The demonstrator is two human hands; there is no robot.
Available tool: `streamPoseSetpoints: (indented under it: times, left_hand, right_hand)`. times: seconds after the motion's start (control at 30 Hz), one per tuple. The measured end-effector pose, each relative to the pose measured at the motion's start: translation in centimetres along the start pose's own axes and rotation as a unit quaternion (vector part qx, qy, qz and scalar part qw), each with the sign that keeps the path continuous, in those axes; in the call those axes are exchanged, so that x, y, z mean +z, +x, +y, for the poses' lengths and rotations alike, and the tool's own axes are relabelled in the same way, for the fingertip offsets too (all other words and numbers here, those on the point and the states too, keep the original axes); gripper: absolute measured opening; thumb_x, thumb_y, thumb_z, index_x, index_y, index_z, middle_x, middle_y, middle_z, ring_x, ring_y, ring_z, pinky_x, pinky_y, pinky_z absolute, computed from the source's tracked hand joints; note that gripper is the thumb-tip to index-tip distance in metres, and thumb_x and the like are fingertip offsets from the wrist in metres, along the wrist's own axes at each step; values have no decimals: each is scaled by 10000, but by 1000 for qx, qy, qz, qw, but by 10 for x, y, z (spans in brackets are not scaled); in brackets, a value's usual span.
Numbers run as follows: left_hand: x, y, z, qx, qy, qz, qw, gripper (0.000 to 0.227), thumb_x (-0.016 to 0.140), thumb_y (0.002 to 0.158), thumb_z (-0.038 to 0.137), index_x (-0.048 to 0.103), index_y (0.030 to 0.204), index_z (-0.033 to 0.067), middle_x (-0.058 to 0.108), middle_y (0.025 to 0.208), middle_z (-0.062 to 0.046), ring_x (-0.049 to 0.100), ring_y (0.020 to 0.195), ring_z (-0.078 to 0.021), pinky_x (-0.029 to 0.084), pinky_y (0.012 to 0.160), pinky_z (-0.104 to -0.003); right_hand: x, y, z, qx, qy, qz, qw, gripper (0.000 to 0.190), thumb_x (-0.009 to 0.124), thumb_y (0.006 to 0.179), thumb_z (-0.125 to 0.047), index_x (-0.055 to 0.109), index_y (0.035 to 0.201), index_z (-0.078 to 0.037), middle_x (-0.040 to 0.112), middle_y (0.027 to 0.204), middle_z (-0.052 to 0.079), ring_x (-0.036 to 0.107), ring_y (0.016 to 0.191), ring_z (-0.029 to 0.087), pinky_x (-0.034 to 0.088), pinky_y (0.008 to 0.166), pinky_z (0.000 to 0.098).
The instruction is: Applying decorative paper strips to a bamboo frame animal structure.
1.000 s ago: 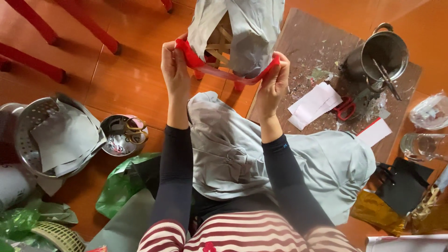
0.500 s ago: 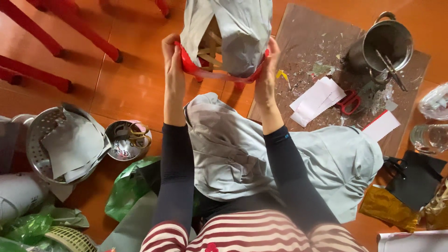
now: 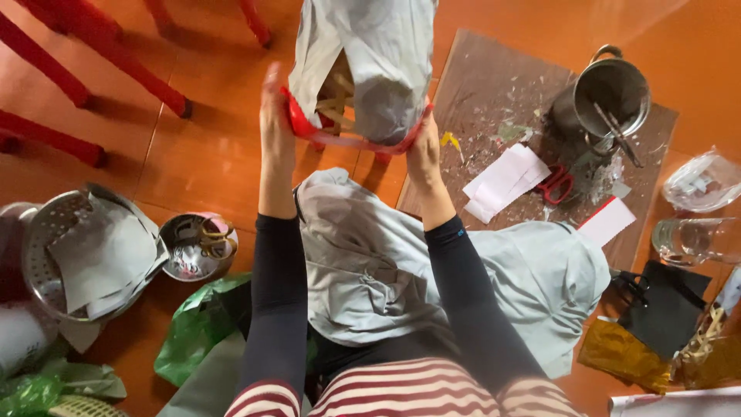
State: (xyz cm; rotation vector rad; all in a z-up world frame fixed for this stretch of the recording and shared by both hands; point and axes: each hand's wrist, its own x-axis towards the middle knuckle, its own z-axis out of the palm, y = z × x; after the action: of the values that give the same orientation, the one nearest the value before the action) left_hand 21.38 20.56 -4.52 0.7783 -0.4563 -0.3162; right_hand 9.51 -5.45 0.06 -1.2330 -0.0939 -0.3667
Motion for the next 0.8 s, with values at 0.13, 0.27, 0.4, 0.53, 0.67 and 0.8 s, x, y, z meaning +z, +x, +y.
streamPoseSetpoints:
  times: [0.13, 0.27, 0.4, 0.53, 0.67, 0.8]
  left_hand:
    - [55, -8, 16, 165, 127, 154, 966, 615, 411, 1132, 499, 443, 1456, -22, 612, 1344, -203, 612, 1236, -307, 446, 1121, -429]
    - [143, -34, 40, 195, 315, 243, 896, 787, 433, 1082, 696, 420, 1543, 58, 417, 1548, -112, 457, 1427, -265, 414, 1224, -428]
    - [139, -35, 36, 138, 308, 160, 928, 868, 397, 1040, 748, 302, 1639, 127, 250, 1711, -46, 314, 1563, -231, 362, 1263, -435]
    - [143, -28, 46, 31, 204, 159, 965, 906, 386, 1003, 757, 264, 1661, 146, 302, 1686, -75, 459, 1455, -283, 474, 1159, -445]
    - [131, -22, 44, 32, 214, 126, 968, 873, 345, 1045, 738, 268, 1672, 137, 342, 1687, -83, 481, 1484, -259, 518, 1163, -398]
    - [114, -14, 38, 50, 258, 106, 959, 821, 304, 1108, 712, 304, 1661, 106, 407, 1658, -102, 503, 1466, -253, 484, 1196, -370]
  right_hand:
    - [6, 1, -19, 31, 24, 40, 998, 845, 358, 1083, -623, 309, 1625, 24, 487, 1580, 146, 506, 1112, 220, 398, 979, 361]
    - [23, -3, -51, -37, -11, 40, 998, 937, 394, 1006, -719, 143, 1666, -102, 189, 1743, 67, 506, 780, 175, 426, 739, 339]
    - [17, 18, -29, -94, -79, 54, 991, 890, 371, 1075, -724, 150, 1722, -155, 106, 1770, 74, 96, 1650, 194, 62, 1368, 368]
    - [16, 26, -28, -41, -67, 58, 995, 959, 391, 1029, -762, 133, 1714, -143, 67, 1811, 90, 23, 1695, 247, 29, 1389, 438]
    - [8, 32, -21, -29, -50, 61, 996, 986, 406, 1022, -771, 133, 1719, -129, 57, 1817, 99, 20, 1700, 241, 21, 1390, 430]
    - [4, 35, -19, -33, -17, 47, 998, 950, 445, 1045, -734, 132, 1721, -144, 66, 1771, 95, 30, 1659, 224, 25, 1407, 438]
